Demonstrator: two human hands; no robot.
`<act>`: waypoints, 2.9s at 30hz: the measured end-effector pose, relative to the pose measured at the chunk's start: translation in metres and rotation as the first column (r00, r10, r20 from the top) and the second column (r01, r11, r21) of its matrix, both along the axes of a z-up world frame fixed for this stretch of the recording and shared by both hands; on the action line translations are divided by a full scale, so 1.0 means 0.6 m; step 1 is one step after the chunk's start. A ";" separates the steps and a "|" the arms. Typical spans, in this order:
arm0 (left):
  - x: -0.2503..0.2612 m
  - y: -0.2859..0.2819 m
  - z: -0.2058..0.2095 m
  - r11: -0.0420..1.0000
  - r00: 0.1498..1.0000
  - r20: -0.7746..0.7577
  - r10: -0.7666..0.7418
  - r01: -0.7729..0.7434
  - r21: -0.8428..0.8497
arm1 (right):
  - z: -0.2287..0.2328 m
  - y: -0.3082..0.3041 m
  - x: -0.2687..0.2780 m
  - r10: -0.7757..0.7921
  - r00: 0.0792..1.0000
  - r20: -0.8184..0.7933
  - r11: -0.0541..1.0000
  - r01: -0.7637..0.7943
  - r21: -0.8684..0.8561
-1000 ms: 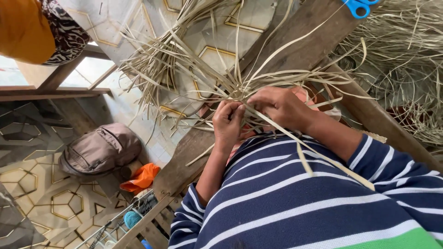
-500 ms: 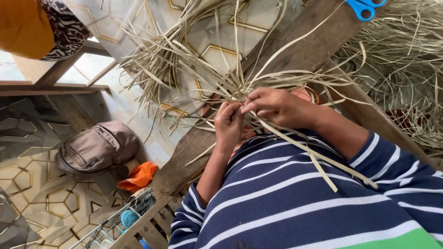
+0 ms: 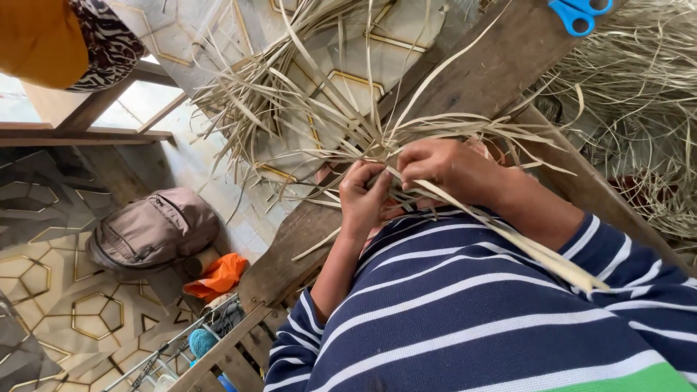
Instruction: The person is weaving long, thin natural fibers together to create a craft item, using a wooden frame for support.
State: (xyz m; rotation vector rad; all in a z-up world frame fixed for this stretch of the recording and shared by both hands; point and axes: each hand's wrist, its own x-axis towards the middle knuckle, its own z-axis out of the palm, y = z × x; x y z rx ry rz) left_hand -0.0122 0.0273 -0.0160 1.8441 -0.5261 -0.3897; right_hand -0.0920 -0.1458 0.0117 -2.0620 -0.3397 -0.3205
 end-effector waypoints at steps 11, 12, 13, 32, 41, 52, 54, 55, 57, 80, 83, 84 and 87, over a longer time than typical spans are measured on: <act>-0.005 -0.003 0.018 0.999 0.997 0.065 -0.035 0.033 0.020 | -0.045 0.023 -0.031 -0.088 0.996 0.004 0.994 0.088 -0.059; -0.005 -0.003 0.017 0.999 0.997 0.068 -0.030 0.028 0.023 | -0.039 0.026 -0.031 -0.100 0.995 -0.006 0.994 0.100 -0.054; -0.006 -0.003 0.015 0.999 0.997 0.067 -0.031 0.029 0.024 | -0.041 0.027 -0.032 -0.101 0.995 -0.006 0.993 0.101 -0.053; -0.010 -0.014 0.103 0.970 0.660 0.750 0.044 0.152 -0.192 | -0.053 0.058 -0.002 -0.249 0.905 -0.346 0.959 0.279 0.039; 0.021 0.009 0.045 0.951 0.600 0.757 -0.257 0.017 0.309 | -0.068 0.059 -0.005 -0.274 0.861 -0.429 0.940 0.334 0.069; -0.024 -0.065 0.197 0.823 0.588 0.704 -0.399 0.568 -0.007 | -0.050 0.043 -0.018 0.001 0.857 -0.516 0.794 0.313 0.521; -0.017 -0.093 0.211 0.806 0.301 0.853 -0.427 0.555 0.208 | -0.065 0.055 -0.018 -0.205 0.825 -0.527 0.876 0.394 0.277; 0.000 -0.099 0.208 0.807 0.302 0.854 -0.424 0.553 0.206 | -0.073 0.061 -0.019 -0.205 0.826 -0.526 0.878 0.392 0.274; 0.031 -0.112 0.200 0.746 0.099 0.749 -0.655 0.245 0.619 | -0.089 0.072 -0.024 -0.501 0.748 -0.436 0.855 0.507 -0.113; -0.039 -0.020 0.036 0.771 0.329 0.745 -0.580 -0.074 0.633 | 0.002 -0.007 -0.023 -0.349 0.833 -0.430 0.909 0.412 0.059; -0.045 -0.021 0.033 0.793 0.339 0.761 -0.553 -0.068 0.606 | 0.042 -0.029 -0.006 -0.258 0.790 -0.556 0.583 0.586 0.563; -0.047 -0.023 0.033 0.804 0.347 0.766 -0.540 -0.057 0.592 | 0.051 -0.036 0.001 -0.149 0.815 -0.559 0.234 0.579 0.781; -0.052 -0.026 0.043 0.813 0.373 0.767 -0.522 -0.054 0.580 | 0.018 -0.059 0.025 -0.044 0.807 -0.589 0.077 0.590 0.804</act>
